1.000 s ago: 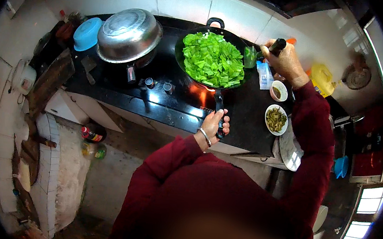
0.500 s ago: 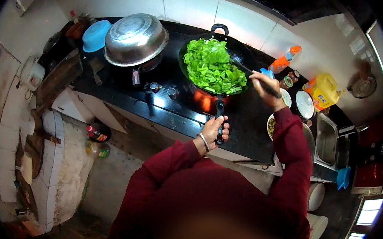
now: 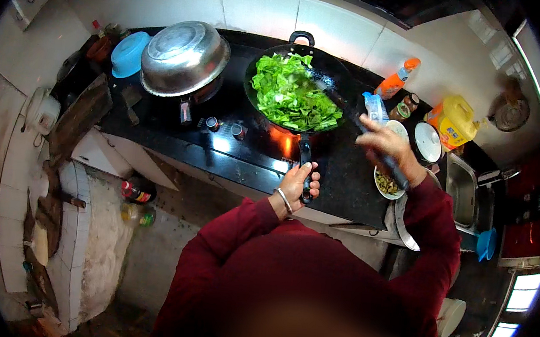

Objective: The person adds chopped leafy greens from a cutting board into a hot wok and stirs the mixture with a spatula.

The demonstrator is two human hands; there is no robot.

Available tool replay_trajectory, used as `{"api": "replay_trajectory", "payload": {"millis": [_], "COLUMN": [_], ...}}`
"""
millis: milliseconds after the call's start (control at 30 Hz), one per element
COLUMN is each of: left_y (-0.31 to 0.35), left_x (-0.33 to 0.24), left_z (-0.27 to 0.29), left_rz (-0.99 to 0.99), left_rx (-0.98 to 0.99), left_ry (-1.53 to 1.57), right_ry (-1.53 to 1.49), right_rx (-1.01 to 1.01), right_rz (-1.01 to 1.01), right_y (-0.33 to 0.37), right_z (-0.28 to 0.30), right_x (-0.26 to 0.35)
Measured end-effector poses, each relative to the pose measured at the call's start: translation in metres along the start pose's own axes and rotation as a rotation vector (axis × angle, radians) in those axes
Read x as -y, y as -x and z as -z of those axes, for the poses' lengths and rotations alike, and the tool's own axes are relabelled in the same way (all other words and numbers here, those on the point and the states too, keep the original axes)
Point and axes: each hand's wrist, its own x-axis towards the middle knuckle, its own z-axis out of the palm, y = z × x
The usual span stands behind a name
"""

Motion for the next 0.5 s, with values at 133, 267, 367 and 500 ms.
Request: {"api": "replay_trajectory", "payload": {"millis": [133, 267, 367, 500], "left_y": [0.0, 0.0, 0.002, 0.004], "left_x": [0.001, 0.0, -0.003, -0.004], "left_z": [-0.002, -0.001, 0.003, 0.003], "left_rz": [-0.001, 0.022, -0.007, 0.026], "left_rx": [0.007, 0.034, 0.009, 0.026], "left_ry": [-0.006, -0.015, -0.043, -0.032], "right_ry": [0.044, -0.185, -0.727, -1.169], "right_rx": [-0.431, -0.501, -0.613, -0.499], "right_rz": [-0.066, -0.443, -0.65, -0.529], "right_y": [-0.019, -0.026, -0.063, -0.083], "right_z": [0.004, 0.007, -0.002, -0.022], "right_x": [-0.063, -0.161, -0.173, -0.221]}}
